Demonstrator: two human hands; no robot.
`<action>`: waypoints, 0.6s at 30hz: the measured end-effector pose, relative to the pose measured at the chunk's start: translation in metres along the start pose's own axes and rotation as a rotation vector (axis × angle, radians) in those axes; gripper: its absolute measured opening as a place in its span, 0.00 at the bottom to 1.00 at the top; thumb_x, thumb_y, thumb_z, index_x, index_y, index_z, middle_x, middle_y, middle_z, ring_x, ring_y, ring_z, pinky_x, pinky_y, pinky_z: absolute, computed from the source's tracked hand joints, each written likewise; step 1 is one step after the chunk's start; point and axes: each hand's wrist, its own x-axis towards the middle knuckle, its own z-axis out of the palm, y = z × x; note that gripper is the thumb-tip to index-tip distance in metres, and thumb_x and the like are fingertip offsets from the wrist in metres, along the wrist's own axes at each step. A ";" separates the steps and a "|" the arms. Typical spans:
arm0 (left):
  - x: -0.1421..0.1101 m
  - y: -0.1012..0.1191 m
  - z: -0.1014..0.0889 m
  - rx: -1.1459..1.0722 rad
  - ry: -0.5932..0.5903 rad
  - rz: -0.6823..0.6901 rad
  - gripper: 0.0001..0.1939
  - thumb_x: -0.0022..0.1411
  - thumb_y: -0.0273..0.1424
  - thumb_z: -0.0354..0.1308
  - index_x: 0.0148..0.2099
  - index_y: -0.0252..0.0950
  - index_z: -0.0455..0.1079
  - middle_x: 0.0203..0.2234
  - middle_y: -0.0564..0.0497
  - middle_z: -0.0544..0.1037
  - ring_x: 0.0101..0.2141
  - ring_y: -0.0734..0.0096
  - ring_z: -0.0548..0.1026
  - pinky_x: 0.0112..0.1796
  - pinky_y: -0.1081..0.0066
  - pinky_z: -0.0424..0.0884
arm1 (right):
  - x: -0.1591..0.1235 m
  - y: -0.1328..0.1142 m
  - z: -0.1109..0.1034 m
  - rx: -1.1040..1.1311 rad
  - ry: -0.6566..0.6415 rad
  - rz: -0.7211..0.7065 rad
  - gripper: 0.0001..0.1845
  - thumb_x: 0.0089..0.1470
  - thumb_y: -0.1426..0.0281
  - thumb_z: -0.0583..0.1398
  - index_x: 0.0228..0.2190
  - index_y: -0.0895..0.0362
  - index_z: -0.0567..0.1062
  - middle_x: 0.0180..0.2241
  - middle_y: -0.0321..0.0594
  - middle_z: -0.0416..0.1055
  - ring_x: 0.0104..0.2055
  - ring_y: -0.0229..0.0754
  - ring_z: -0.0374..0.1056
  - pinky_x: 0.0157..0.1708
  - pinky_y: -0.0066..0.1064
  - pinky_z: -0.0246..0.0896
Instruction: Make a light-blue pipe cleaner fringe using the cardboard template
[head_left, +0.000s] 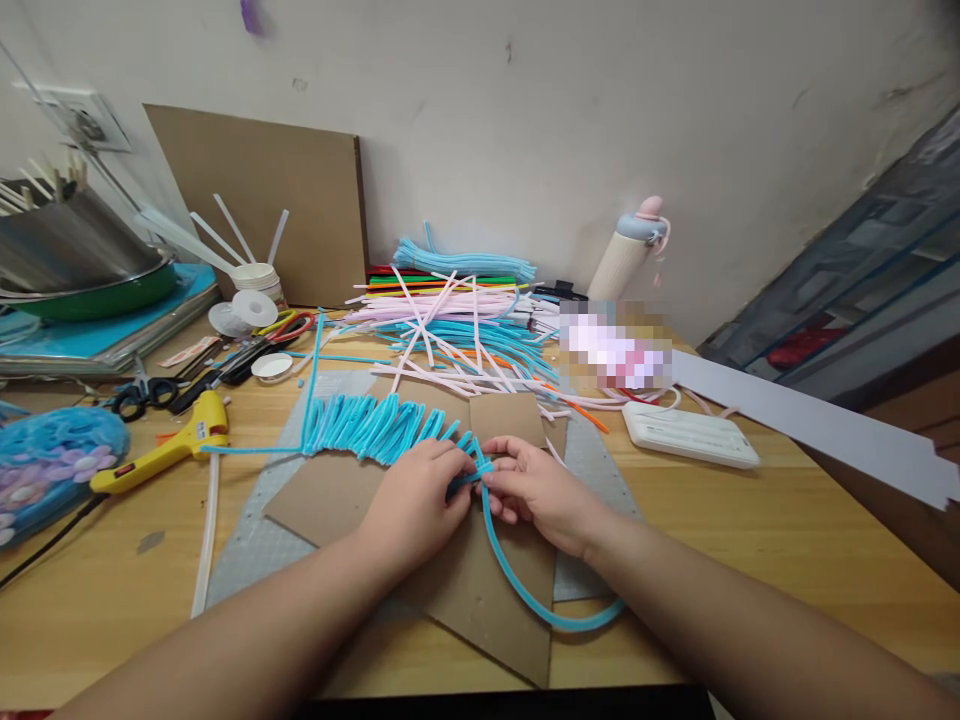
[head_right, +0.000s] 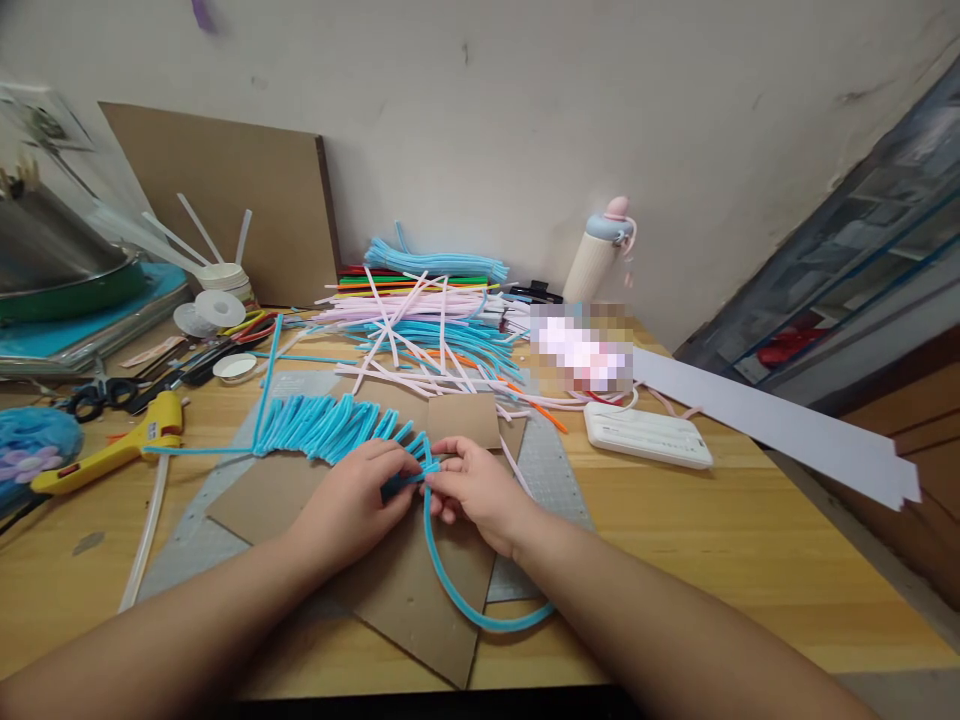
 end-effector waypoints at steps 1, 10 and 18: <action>0.000 0.000 0.000 0.013 0.001 0.009 0.04 0.56 0.26 0.51 0.34 0.37 0.67 0.31 0.51 0.72 0.36 0.67 0.68 0.36 0.69 0.63 | 0.000 -0.001 0.000 0.002 -0.007 0.033 0.17 0.44 0.69 0.60 0.36 0.58 0.61 0.18 0.29 0.63 0.17 0.29 0.60 0.13 0.18 0.52; -0.003 0.007 -0.003 -0.019 -0.021 0.017 0.05 0.56 0.25 0.50 0.34 0.37 0.67 0.29 0.50 0.71 0.34 0.67 0.69 0.33 0.70 0.63 | 0.004 -0.001 -0.006 -0.274 0.092 0.042 0.11 0.47 0.62 0.58 0.26 0.57 0.64 0.08 0.23 0.53 0.09 0.27 0.48 0.07 0.16 0.37; 0.027 -0.006 -0.017 0.020 -0.088 0.010 0.07 0.55 0.32 0.54 0.32 0.40 0.73 0.27 0.50 0.71 0.34 0.65 0.69 0.36 0.69 0.63 | 0.003 0.001 -0.005 -0.362 0.038 0.037 0.10 0.50 0.63 0.55 0.28 0.57 0.63 0.09 0.27 0.62 0.07 0.27 0.50 0.07 0.17 0.40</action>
